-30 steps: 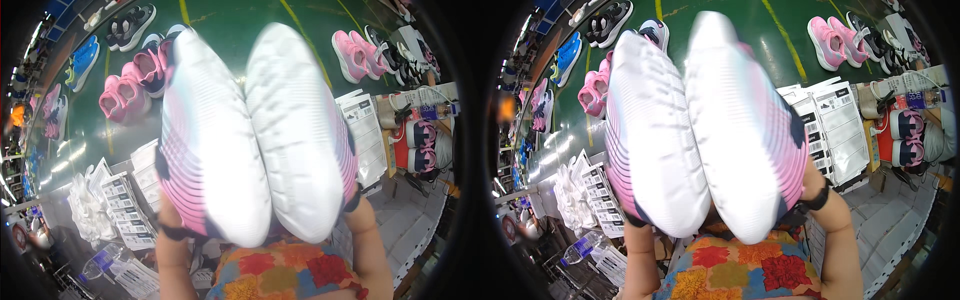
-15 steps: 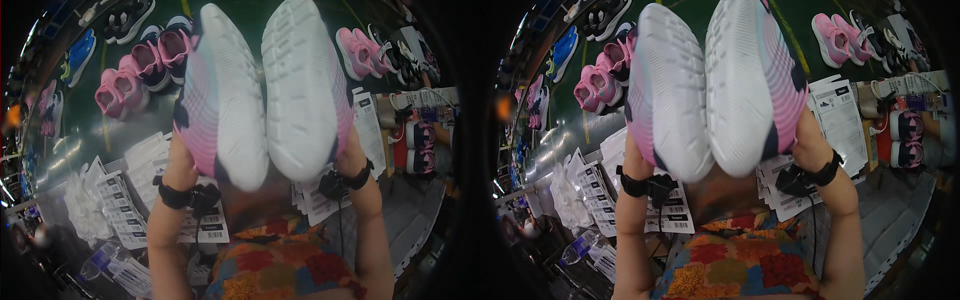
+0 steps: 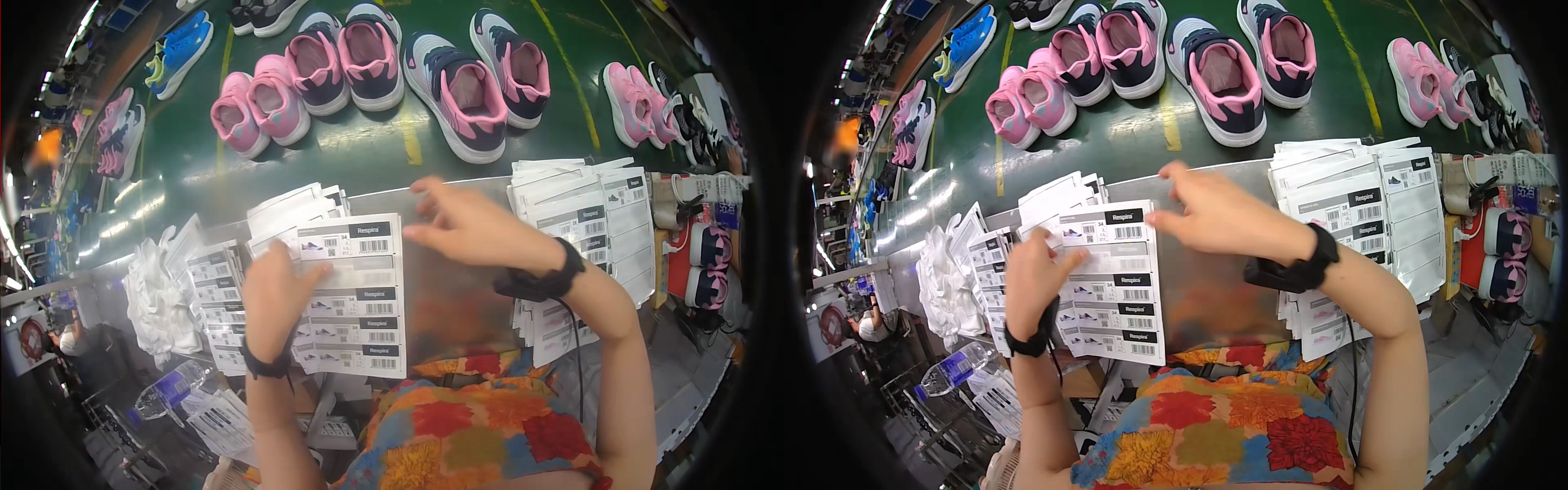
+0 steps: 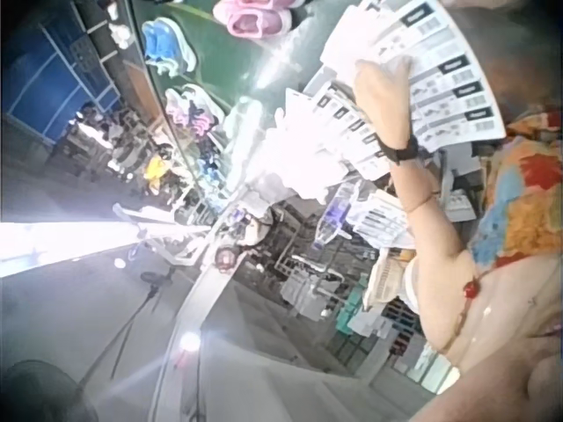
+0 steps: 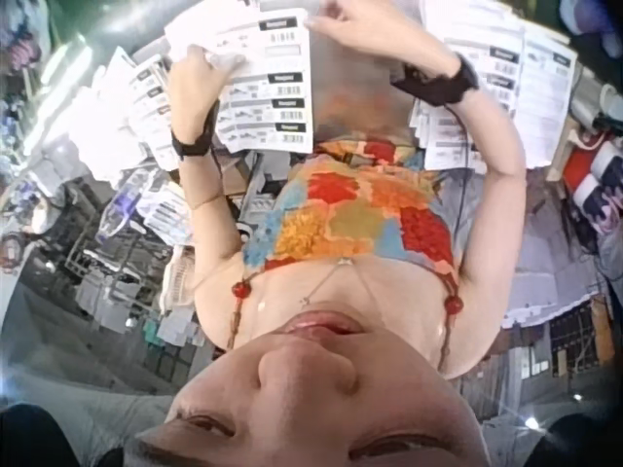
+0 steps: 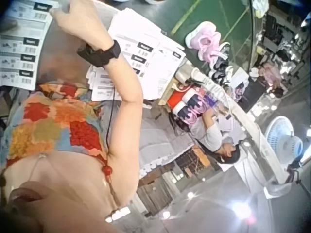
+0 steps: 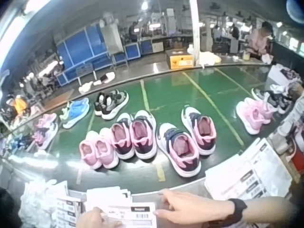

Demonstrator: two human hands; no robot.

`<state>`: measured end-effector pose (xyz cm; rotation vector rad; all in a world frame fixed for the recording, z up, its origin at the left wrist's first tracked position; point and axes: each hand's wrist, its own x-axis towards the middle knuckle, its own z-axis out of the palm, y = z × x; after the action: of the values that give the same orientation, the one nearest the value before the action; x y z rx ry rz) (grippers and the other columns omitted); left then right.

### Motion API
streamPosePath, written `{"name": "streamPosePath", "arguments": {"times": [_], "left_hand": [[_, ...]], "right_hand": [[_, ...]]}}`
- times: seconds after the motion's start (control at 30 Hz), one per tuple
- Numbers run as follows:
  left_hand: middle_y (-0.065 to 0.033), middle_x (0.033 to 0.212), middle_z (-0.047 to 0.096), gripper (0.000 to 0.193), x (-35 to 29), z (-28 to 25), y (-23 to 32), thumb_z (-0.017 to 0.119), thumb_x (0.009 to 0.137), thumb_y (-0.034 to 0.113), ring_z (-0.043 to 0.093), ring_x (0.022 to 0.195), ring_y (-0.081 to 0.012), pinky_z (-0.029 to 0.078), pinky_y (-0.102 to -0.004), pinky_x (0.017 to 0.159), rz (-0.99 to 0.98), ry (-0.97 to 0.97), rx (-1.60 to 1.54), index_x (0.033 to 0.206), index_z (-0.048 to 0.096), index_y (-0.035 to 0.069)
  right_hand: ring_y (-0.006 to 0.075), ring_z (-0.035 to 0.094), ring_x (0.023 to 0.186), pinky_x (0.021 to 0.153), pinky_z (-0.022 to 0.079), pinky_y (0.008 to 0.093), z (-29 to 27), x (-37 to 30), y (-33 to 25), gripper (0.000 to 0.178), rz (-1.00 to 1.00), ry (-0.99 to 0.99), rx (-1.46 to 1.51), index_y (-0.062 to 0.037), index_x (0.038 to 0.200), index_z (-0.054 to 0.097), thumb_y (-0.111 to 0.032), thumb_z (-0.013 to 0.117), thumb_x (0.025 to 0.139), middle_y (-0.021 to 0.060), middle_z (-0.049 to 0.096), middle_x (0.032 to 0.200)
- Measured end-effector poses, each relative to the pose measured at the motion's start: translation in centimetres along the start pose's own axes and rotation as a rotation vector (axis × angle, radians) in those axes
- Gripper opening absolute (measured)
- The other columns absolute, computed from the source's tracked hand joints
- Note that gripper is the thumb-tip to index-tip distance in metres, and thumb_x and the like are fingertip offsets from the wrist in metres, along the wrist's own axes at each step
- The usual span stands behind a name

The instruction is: The person sorts through stacks of labels, picks up a pair of shoes from a conveyor belt, and pulls back the tongues to look inside. They turn the shoes over, place them back on the belt, and repeat the process with other pairs of shoes and labels.

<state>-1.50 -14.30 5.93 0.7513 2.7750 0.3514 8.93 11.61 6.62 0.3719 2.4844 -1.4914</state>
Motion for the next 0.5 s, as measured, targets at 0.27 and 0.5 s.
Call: {"name": "streamPosePath", "arguments": {"times": [0.27,0.5], "left_hand": [[-0.0122,0.086,0.071,0.025,-3.7,0.0,-0.8,0.074,0.083,0.006,0.068,0.082,-0.0142,0.054,-0.0273,0.07,-0.25,-0.045,-1.209,0.101,0.063,-0.007],[-0.0128,0.099,0.07,0.035,-6.2,-2.8,7.5,0.077,0.081,0.005,0.068,0.085,-0.0155,0.056,-0.0291,0.071,0.104,0.116,-1.337,0.108,0.058,-0.006]], "right_hand": [[0.0385,0.062,0.093,0.079,0.049,0.0419,1.2,1.0,-1.2,0.027,-0.111,0.102,0.093,0.0017,0.106,0.061,-0.01,0.064,0.082,0.0199,0.066,0.099],[0.033,0.066,0.096,0.083,0.054,0.038,2.7,-6.6,-8.9,0.035,-0.668,0.604,-0.243,0.0025,0.093,0.064,-0.023,0.079,0.076,0.0174,0.068,0.1]]}}
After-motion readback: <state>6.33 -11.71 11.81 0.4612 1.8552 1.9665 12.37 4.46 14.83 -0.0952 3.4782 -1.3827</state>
